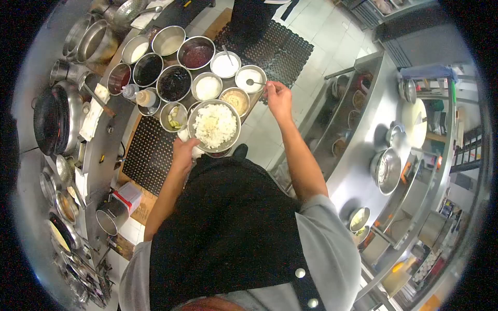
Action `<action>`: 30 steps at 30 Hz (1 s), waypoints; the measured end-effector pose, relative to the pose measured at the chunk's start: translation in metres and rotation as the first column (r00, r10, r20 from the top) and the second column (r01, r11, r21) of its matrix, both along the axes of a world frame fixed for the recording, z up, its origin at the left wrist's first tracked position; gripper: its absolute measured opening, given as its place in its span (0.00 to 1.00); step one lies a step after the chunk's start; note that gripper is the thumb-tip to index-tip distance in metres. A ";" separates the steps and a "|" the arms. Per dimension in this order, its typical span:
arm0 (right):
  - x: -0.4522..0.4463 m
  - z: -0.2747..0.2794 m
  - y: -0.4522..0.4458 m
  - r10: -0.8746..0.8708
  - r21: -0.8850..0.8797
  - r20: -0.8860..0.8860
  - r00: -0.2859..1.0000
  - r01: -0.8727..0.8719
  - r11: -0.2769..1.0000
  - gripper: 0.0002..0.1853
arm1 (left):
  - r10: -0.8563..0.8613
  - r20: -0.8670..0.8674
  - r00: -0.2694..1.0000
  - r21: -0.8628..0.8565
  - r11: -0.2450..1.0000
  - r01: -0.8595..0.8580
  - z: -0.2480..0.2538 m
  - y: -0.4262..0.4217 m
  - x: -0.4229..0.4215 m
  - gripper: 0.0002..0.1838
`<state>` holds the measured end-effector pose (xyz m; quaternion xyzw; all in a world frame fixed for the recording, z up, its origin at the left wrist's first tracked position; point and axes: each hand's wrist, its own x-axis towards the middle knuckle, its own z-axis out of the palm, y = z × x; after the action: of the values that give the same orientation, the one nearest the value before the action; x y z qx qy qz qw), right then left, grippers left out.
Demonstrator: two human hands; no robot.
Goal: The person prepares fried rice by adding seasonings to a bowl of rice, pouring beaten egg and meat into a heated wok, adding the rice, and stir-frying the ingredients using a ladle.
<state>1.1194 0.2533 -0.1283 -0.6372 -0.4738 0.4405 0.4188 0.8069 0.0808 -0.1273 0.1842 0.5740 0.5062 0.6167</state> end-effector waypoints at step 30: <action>-0.091 -0.028 0.066 -0.138 -0.183 -0.324 0.936 0.081 0.980 0.14 | 0.072 -0.056 0.996 -0.106 0.991 -0.078 0.016 0.012 -0.076 0.30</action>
<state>1.0281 0.3193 -0.1559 -0.6112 -0.3207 0.5565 0.4625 0.7311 0.0930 -0.1111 0.1420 0.6228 0.4923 0.5912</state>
